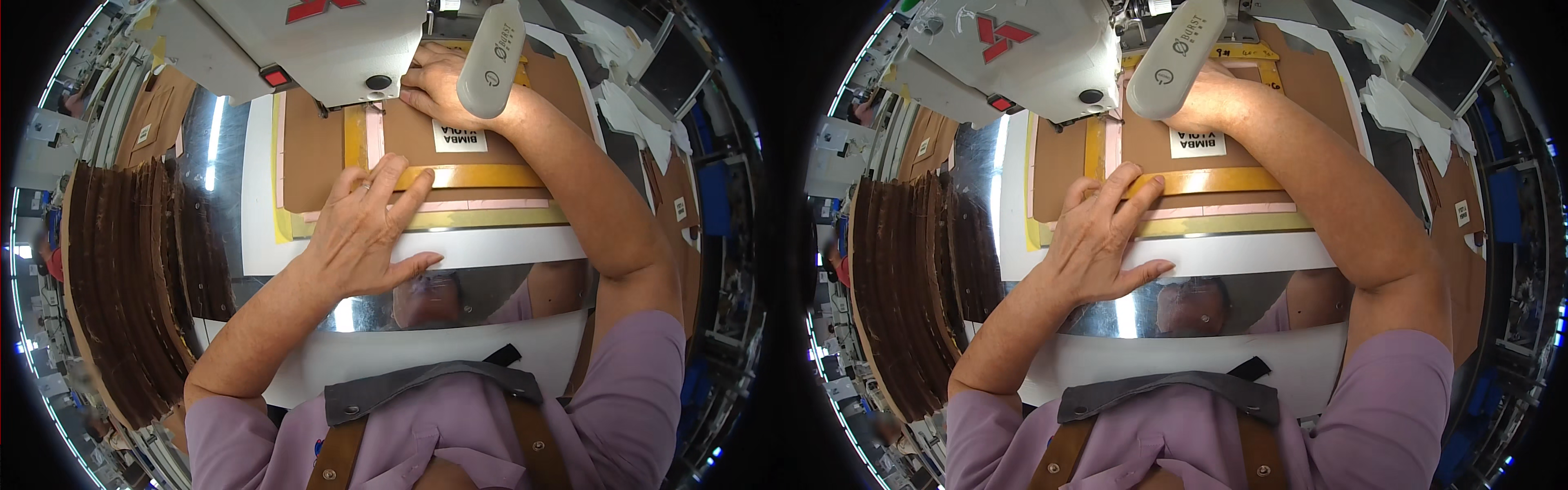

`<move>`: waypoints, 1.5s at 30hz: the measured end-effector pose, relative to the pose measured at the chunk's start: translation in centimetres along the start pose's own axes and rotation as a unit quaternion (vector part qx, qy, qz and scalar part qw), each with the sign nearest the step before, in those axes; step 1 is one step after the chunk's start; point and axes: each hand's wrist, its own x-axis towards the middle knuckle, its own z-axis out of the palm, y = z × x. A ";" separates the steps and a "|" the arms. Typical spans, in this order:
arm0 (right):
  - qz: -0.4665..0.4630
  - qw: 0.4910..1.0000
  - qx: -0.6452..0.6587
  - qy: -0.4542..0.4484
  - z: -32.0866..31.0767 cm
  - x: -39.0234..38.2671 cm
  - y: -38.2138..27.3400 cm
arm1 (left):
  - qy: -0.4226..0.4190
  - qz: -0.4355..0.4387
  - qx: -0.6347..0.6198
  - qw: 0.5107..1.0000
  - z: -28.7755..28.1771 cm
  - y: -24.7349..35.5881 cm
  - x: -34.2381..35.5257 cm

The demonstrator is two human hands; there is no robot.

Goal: The recorder is aligning and sewing leather pocket components onto a larger piece using an industrial sewing machine.

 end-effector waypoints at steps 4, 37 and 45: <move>0.041 0.997 0.022 -0.057 -1.5 -1.1 -1.8 | -0.043 0.038 0.006 0.998 -0.3 0.1 -0.5; -0.026 0.997 0.079 0.005 -0.1 -7.8 -4.1 | 0.500 -0.084 -0.071 0.859 -10.9 -7.1 0.1; -0.058 0.996 0.055 0.030 1.3 -7.7 -3.2 | 0.289 0.121 0.414 0.855 -20.6 3.6 10.2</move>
